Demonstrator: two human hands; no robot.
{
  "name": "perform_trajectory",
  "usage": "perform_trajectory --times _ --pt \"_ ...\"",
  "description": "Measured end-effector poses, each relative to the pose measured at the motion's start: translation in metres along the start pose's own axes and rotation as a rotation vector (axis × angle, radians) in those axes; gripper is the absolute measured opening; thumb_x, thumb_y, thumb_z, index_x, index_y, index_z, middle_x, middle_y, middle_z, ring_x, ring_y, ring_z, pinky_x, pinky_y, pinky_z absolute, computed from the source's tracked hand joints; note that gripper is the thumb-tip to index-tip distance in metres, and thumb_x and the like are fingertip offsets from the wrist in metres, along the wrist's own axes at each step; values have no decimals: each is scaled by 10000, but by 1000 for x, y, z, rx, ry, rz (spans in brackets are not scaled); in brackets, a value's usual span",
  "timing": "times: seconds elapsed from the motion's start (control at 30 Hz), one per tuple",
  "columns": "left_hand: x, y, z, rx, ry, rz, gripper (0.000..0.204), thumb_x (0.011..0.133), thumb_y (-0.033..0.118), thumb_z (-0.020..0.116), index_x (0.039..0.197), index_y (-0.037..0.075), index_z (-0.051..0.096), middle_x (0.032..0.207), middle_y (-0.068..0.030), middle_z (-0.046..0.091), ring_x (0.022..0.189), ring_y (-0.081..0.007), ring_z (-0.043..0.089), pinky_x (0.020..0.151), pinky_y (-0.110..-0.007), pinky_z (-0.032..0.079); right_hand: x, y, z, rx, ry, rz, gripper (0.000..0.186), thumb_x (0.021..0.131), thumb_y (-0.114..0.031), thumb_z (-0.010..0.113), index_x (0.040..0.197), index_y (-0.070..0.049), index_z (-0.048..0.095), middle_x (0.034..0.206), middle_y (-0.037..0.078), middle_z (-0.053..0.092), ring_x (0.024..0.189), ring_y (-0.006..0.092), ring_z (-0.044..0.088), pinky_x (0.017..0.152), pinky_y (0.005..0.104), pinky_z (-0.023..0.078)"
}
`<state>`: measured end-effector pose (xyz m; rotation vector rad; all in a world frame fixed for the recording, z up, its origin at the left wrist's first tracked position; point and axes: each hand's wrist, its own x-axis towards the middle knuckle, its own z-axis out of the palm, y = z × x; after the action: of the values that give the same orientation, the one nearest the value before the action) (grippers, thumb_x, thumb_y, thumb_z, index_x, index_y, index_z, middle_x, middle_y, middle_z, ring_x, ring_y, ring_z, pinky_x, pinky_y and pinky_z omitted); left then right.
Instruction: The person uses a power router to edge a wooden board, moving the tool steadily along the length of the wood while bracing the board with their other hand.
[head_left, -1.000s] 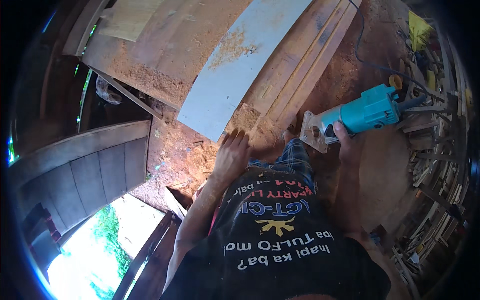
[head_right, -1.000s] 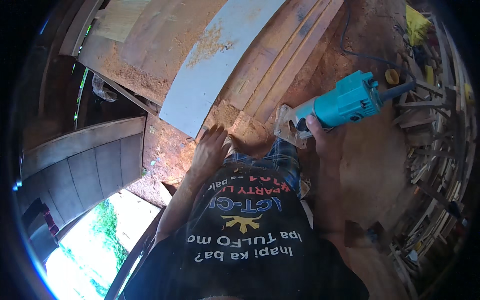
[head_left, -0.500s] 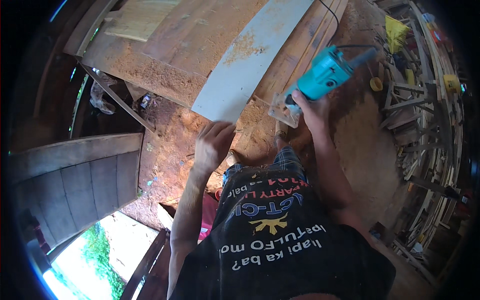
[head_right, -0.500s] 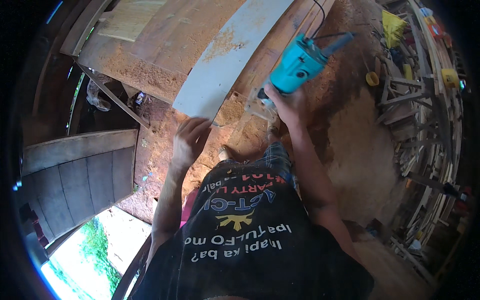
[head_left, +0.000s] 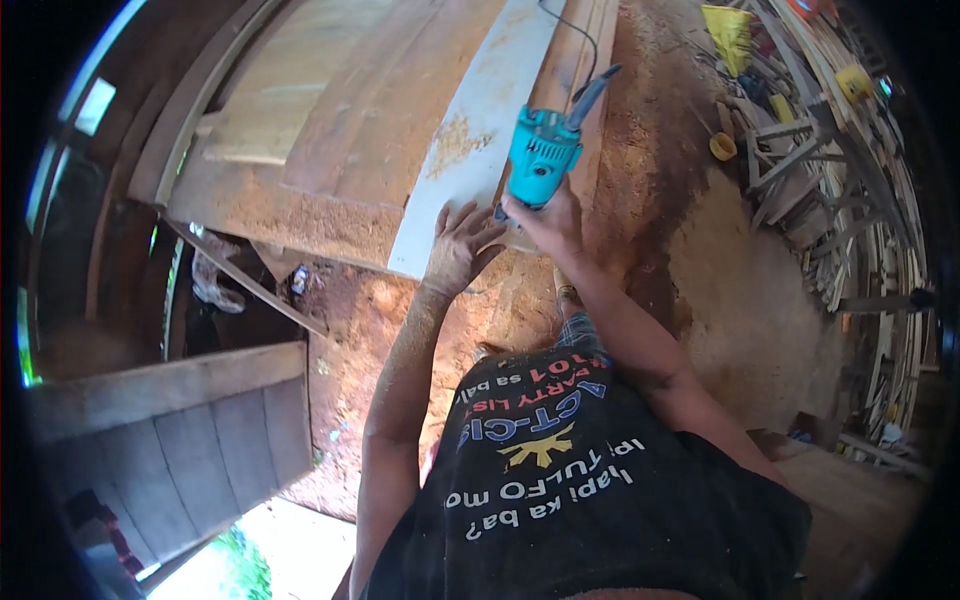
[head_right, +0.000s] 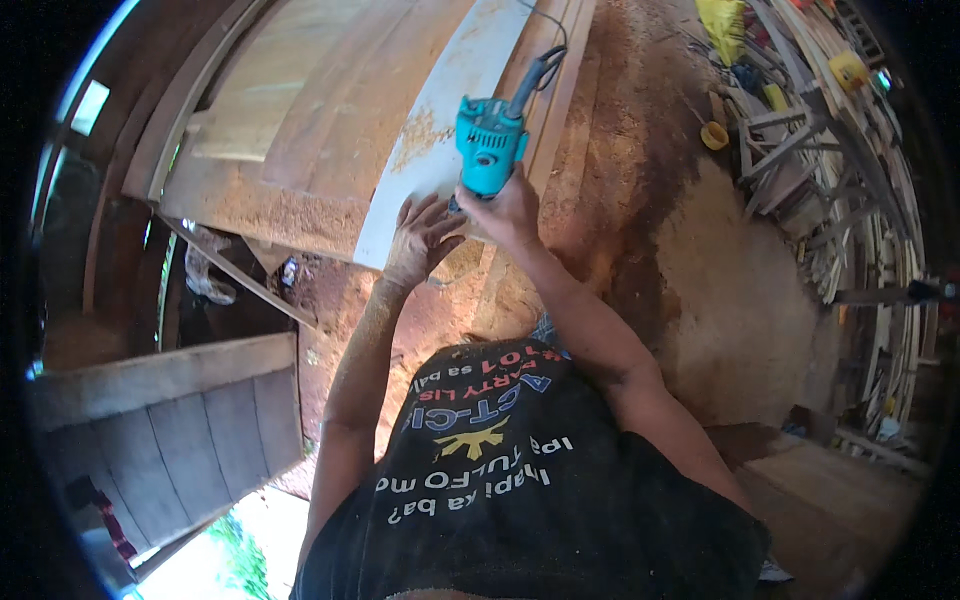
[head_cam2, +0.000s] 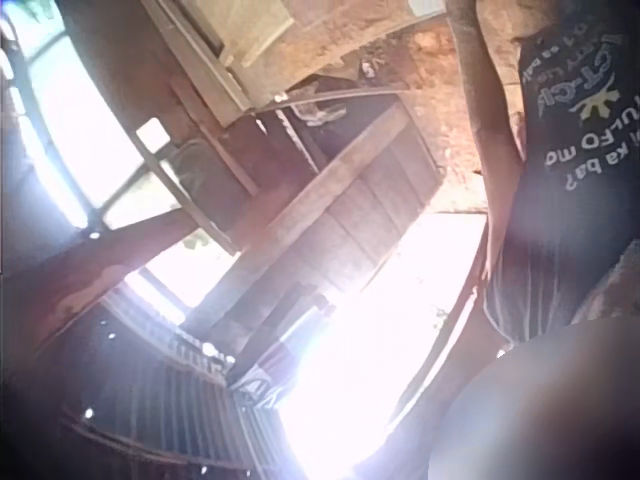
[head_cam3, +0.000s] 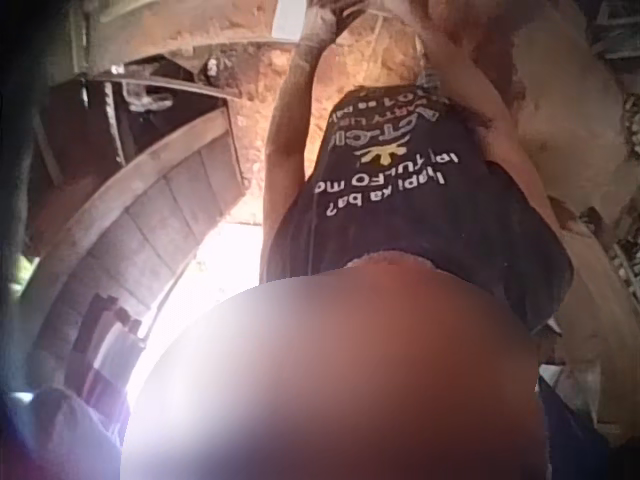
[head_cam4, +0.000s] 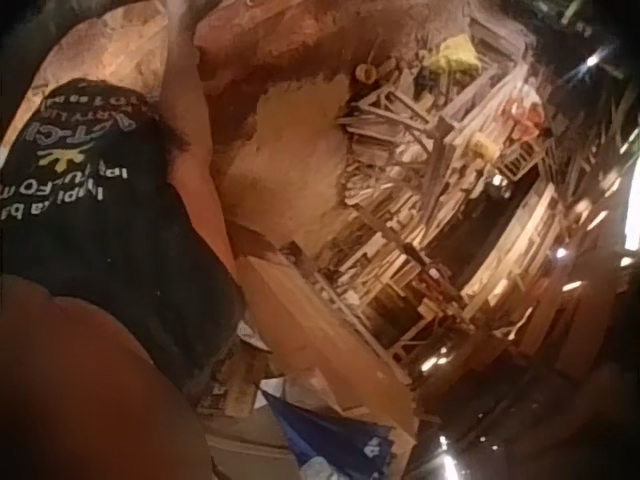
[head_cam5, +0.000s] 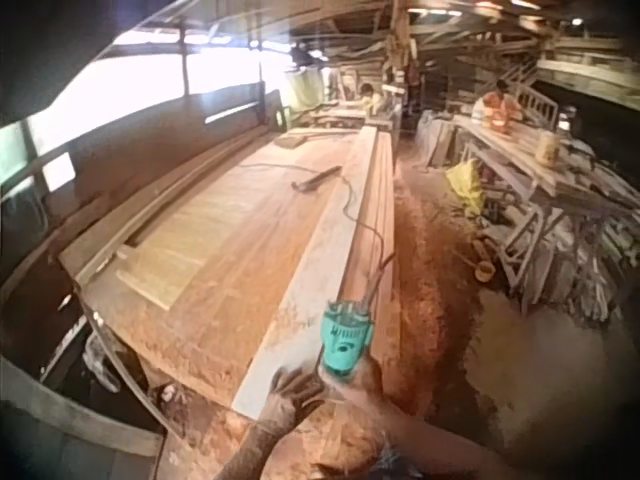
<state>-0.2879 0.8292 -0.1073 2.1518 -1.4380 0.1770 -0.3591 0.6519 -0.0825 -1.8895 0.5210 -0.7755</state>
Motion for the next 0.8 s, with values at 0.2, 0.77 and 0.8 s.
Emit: perform_trajectory --times 0.2,0.77,0.8 --pt "-1 -9 1 22 -41 23 330 803 338 727 1097 192 696 1313 -96 570 1296 -325 464 1104 -560 268 -19 -5 9 -87 27 -60 679 646 -371 827 1137 -28 506 908 192 672 826 378 676 716 458 539" --pt "19 -24 -4 58 -163 60 303 777 406 728 1001 203 705 1382 -12 530 1355 -312 421 1084 -697 167 -22 -2 13 -83 8 -127 679 669 -343 823 1170 -24 494 928 152 670 805 330 690 698 409 564" --pt "20 -24 -3 65 -157 59 303 777 408 727 1001 203 705 1378 -10 532 1355 -315 419 1074 -715 157 -22 -2 13 -85 8 -119 679 669 -343 823 1170 -24 494 928 152 670 805 330 690 698 409 564"
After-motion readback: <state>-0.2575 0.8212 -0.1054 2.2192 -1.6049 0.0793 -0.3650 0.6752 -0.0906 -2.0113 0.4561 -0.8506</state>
